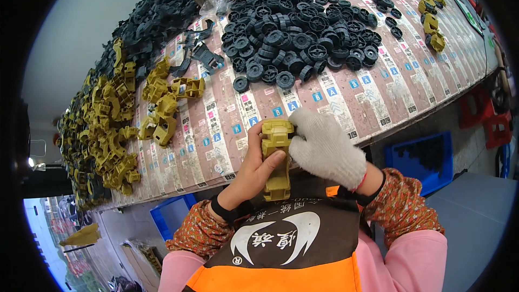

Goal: The person sits at a table covered with yellow plastic housings and black circular inserts. They pick up a yellow housing and a black insert, then press the insert into the housing. The person repeats this process, handling the parts one at a time and placing the assembled units on the table.

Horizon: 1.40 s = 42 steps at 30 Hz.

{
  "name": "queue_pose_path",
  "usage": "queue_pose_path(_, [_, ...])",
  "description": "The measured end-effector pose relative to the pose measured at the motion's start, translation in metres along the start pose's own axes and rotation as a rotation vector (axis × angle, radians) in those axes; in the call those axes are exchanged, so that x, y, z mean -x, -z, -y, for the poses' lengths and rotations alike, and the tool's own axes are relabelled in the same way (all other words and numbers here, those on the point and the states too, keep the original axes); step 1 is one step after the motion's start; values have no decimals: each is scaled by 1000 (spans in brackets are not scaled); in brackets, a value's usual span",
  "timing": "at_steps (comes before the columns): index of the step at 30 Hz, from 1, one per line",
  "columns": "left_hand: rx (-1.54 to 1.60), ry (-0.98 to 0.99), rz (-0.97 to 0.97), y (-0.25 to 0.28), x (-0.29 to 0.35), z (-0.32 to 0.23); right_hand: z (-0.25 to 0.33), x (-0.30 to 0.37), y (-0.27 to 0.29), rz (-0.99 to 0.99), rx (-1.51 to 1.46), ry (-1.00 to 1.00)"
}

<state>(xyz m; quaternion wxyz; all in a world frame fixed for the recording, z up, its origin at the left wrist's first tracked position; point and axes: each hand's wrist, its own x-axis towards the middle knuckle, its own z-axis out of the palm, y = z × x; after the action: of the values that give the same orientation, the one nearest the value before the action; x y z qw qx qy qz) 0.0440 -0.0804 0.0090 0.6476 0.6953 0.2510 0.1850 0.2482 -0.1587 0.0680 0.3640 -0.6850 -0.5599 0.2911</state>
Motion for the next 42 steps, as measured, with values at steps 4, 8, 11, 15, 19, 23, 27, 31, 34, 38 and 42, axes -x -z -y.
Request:
queue_pose_path(4, [510,212,-87,-3,-4,-14,-3,-33,22,-121,447,62])
queue_pose_path(8, [597,221,-194,16,-5,-19,-16,-68,40,-277,842,357])
queue_pose_path(11, [697,211,-264,24,0,-26,-28,-76,40,-216,930,429])
queue_pose_path(15, [741,156,-340,27,2,-24,-24,-59,29,-314,691,409])
queue_pose_path(19, [759,106,-414,22,-1,-30,-5,-22,9,-26,-34,102])
queue_pose_path(23, [752,35,-449,17,-4,-30,13,6,-21,-5,-178,0])
queue_pose_path(27, [716,-22,-493,13,-7,-29,19,21,-35,8,-369,-135])
queue_pose_path(31, [698,-73,-533,10,-7,-26,27,28,-36,-33,-234,-4])
queue_pose_path(34, [674,-107,-548,10,-6,-26,31,31,-34,-29,-213,12])
queue_pose_path(38, [600,-161,-581,8,-6,-25,22,40,-45,-32,-251,26])
queue_pose_path(42, [562,-233,-521,2,-6,-25,25,42,-41,-56,-116,159])
